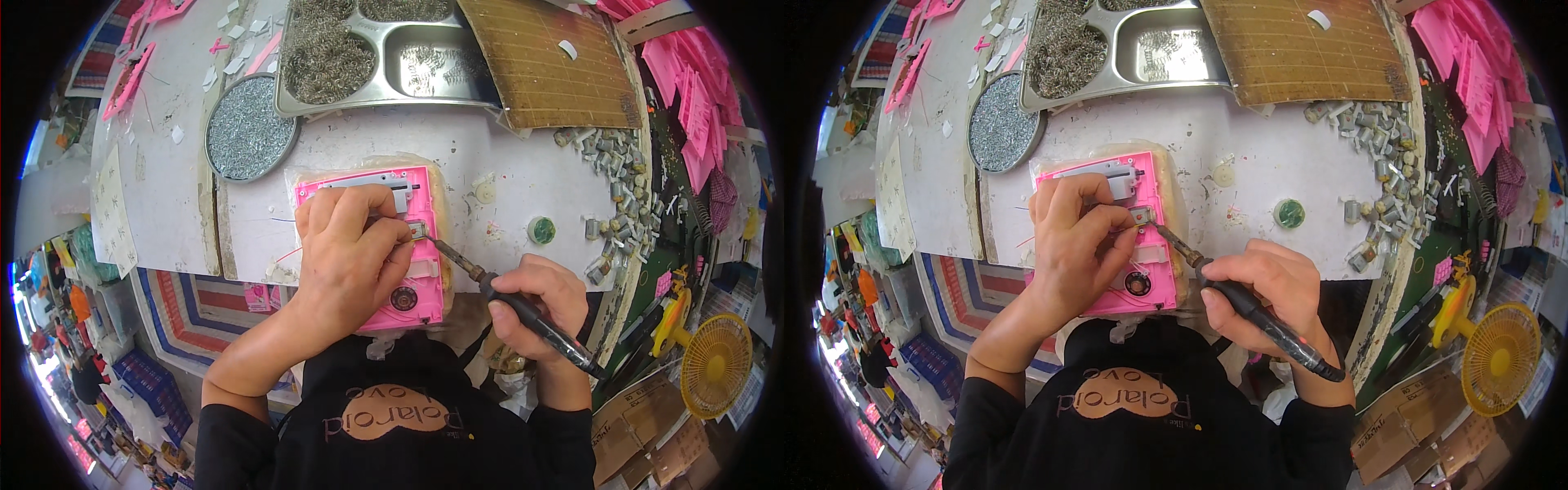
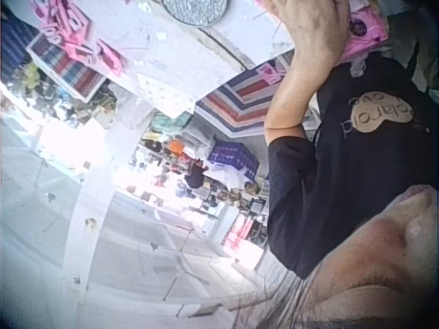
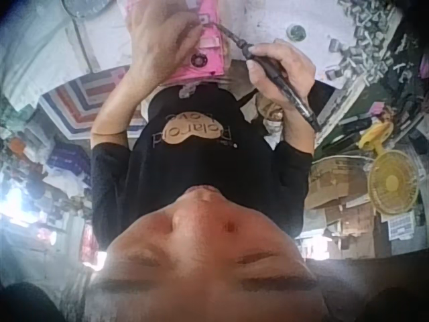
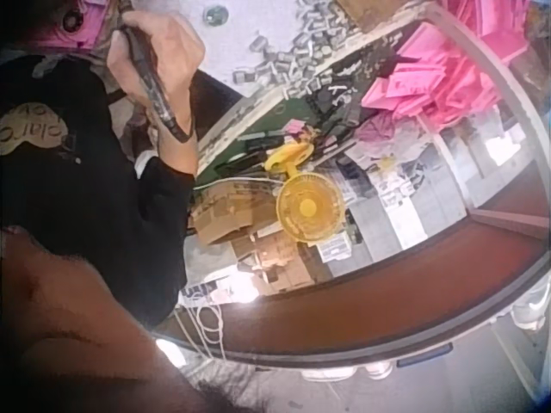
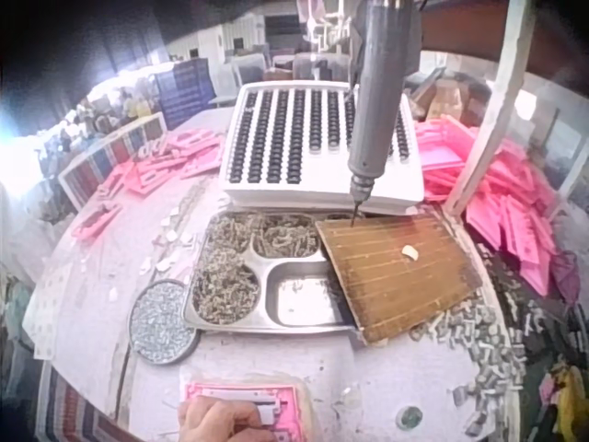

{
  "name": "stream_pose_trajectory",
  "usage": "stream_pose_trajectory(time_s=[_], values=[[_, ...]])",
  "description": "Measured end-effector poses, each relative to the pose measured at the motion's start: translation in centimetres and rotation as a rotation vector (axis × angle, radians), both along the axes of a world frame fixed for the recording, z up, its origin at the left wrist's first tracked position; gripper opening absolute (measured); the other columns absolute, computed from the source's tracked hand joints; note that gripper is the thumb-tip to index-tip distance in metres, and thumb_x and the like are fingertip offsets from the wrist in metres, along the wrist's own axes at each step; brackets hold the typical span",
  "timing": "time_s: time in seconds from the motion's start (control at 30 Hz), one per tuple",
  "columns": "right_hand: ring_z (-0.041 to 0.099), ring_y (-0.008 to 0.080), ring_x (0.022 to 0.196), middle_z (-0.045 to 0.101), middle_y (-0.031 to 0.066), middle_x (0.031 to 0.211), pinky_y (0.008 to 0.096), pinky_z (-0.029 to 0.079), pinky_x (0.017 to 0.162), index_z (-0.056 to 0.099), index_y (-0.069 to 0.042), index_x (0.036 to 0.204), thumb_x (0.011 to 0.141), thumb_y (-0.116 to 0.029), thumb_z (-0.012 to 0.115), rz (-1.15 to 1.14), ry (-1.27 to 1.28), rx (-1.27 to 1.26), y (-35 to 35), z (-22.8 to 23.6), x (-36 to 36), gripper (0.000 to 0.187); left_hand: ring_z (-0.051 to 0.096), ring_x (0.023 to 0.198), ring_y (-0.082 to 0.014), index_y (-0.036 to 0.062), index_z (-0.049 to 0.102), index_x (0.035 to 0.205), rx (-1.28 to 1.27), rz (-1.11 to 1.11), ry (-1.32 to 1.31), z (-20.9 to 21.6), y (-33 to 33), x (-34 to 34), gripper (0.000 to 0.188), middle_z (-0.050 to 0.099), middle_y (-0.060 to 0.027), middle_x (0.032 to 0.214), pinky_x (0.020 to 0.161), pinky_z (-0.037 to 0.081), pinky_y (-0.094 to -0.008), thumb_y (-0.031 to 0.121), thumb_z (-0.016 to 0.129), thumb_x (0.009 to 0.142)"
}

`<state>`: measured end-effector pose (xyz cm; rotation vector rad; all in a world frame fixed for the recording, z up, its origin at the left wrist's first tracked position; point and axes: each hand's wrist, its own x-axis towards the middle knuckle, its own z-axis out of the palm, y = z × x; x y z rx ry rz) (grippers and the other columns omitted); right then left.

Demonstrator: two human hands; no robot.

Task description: Assembling the internal components and soldering wires for a pink electronic toy device.

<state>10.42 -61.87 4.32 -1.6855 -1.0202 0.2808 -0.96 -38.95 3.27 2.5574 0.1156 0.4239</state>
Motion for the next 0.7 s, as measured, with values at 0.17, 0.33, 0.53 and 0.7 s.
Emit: stream_pose_trajectory(time_s=[0.17, 0.33, 0.53, 0.7], values=[[0.046, 0.0138, 0.052, 0.056, 0.0027, 0.065, 0.0284, 0.033, 0.049, 0.068, -0.002, 0.099, 0.079, -0.009, 0.079, -0.002, -0.011, -0.031, -0.11, 0.26, 0.32, 0.024, 0.053, 0.1, -0.0261, 0.0113, 0.072, 0.092, 0.01, -0.018, 0.004, 0.05, 0.14, -0.06, 0.023, 0.058, -0.0043, 0.107, 0.088, 0.036, -0.042, 0.009, 0.083, 0.072], [0.05, 0.0159, 0.052, 0.062, 0.0036, 0.067, 0.0297, 0.039, 0.048, 0.069, -0.003, 0.099, 0.077, -0.003, 0.079, 0.005, 0.002, -0.035, -0.22, 0.64, 0.55, 0.024, 0.053, 0.099, -0.0261, 0.0122, 0.072, 0.094, 0.033, -0.051, -0.016, -0.18, 0.36, -0.16, 0.024, 0.058, -0.0042, 0.108, 0.088, 0.036, -0.0422, 0.009, 0.083, 0.073], [0.05, 0.0155, 0.052, 0.061, 0.0035, 0.066, 0.0292, 0.038, 0.048, 0.07, -0.003, 0.099, 0.077, -0.004, 0.079, 0.001, 0.024, -0.032, -0.13, 0.62, 0.13, 0.024, 0.053, 0.098, -0.0257, 0.0126, 0.072, 0.095, 0.035, -0.073, -0.03, -0.32, 0.65, -0.21, 0.025, 0.057, -0.0045, 0.108, 0.088, 0.036, -0.0423, 0.009, 0.084, 0.073], [0.051, 0.0154, 0.051, 0.062, 0.0036, 0.067, 0.0286, 0.038, 0.048, 0.07, -0.003, 0.1, 0.077, -0.003, 0.079, 0.013, 0.024, -0.015, 0.0, 0.55, 0.26, 0.025, 0.053, 0.097, -0.0255, 0.0124, 0.072, 0.096, 0.035, -0.068, -0.046, -0.63, 0.56, -0.31, 0.027, 0.057, -0.0047, 0.108, 0.088, 0.036, -0.0422, 0.008, 0.084, 0.072]])
